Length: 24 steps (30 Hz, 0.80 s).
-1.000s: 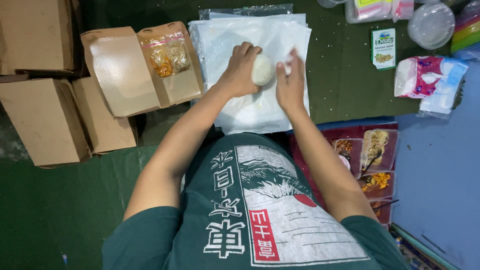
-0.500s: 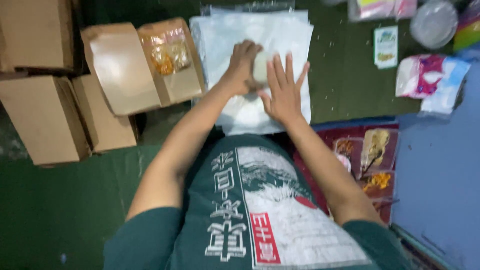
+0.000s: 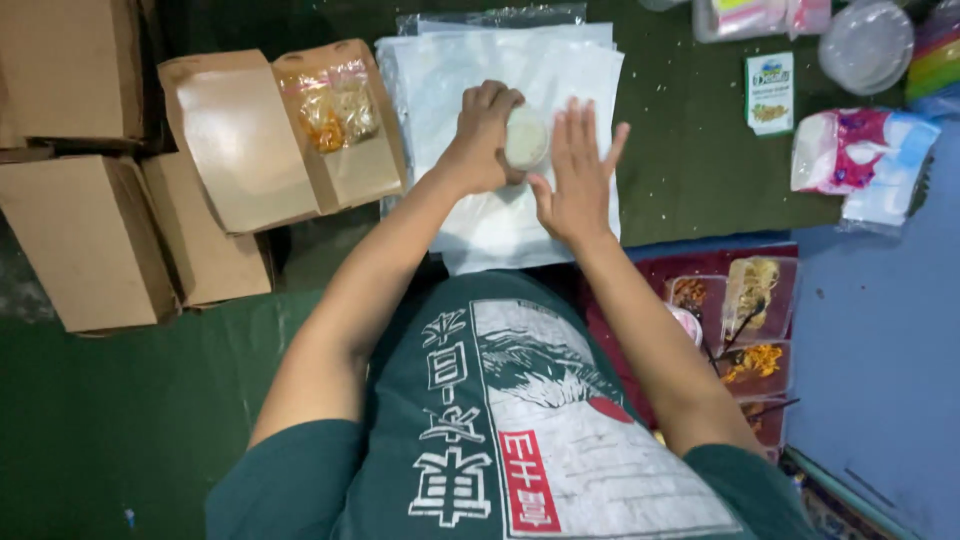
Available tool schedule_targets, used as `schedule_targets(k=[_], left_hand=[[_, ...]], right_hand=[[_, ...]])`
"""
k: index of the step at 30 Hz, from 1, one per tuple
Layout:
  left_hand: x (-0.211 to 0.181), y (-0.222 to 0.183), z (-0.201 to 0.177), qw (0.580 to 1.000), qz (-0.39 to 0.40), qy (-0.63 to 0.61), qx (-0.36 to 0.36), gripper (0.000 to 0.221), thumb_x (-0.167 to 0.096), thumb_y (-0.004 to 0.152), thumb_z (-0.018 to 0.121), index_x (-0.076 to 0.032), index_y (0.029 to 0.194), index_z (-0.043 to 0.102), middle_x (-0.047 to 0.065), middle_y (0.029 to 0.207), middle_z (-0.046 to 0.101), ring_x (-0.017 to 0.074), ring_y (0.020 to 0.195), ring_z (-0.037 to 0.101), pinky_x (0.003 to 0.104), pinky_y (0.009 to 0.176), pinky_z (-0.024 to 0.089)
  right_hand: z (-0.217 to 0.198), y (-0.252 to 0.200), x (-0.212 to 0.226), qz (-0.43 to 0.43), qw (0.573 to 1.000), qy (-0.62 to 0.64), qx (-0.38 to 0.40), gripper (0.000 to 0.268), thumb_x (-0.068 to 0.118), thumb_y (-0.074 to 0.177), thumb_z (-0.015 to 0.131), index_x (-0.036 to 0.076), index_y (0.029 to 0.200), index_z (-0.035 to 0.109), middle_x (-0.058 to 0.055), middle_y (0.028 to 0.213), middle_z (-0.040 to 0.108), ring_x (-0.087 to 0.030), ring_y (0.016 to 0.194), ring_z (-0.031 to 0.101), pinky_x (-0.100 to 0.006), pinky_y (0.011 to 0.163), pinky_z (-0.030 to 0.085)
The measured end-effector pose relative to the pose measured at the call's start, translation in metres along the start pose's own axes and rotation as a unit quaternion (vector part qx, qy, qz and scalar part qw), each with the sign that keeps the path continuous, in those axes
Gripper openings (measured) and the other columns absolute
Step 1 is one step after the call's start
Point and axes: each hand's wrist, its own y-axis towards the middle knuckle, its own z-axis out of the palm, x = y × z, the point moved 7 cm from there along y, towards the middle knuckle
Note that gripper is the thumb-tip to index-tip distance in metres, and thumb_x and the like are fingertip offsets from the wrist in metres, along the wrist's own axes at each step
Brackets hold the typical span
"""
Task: Preparing and packaging food items by portioning noodles and shaping dough.
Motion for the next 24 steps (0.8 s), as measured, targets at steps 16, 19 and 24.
schedule_targets(k=[16,19,24], left_hand=[[0.002,0.003,-0.004,0.998,0.009,-0.031,-0.045,0.097,-0.058,0.046,0.091,-0.009,0.121,0.056,0.013,0.117,0.045,0.0391,0.107,0.045,0.049,0.087,0.042],[-0.003,-0.009,0.000,0.997,0.043,-0.017,-0.063,0.100,-0.063,0.048,0.090,-0.003,0.122,0.059,0.015,0.115,0.047,0.0412,0.105,0.048,0.050,0.090,0.041],[-0.002,-0.012,-0.003,0.997,-0.049,-0.065,-0.008,0.096,-0.046,0.047,0.089,-0.006,0.128,0.055,0.012,0.122,0.043,0.0358,0.112,0.041,0.042,0.097,0.044]], right_hand=[[-0.012,-0.007,-0.003,-0.047,0.995,-0.005,-0.089,0.077,0.063,0.109,0.019,0.008,0.163,0.023,-0.017,0.170,0.024,-0.043,0.160,0.018,-0.078,0.123,0.003],[-0.012,-0.013,0.011,-0.041,0.998,0.016,-0.036,0.077,0.062,0.108,0.022,0.008,0.163,0.026,-0.015,0.170,0.026,-0.044,0.158,0.015,-0.080,0.118,0.000],[-0.041,-0.023,0.020,-0.097,0.961,0.019,-0.256,0.071,0.056,0.115,0.021,0.012,0.169,0.012,-0.009,0.176,0.009,-0.033,0.166,0.007,-0.069,0.134,0.005]])
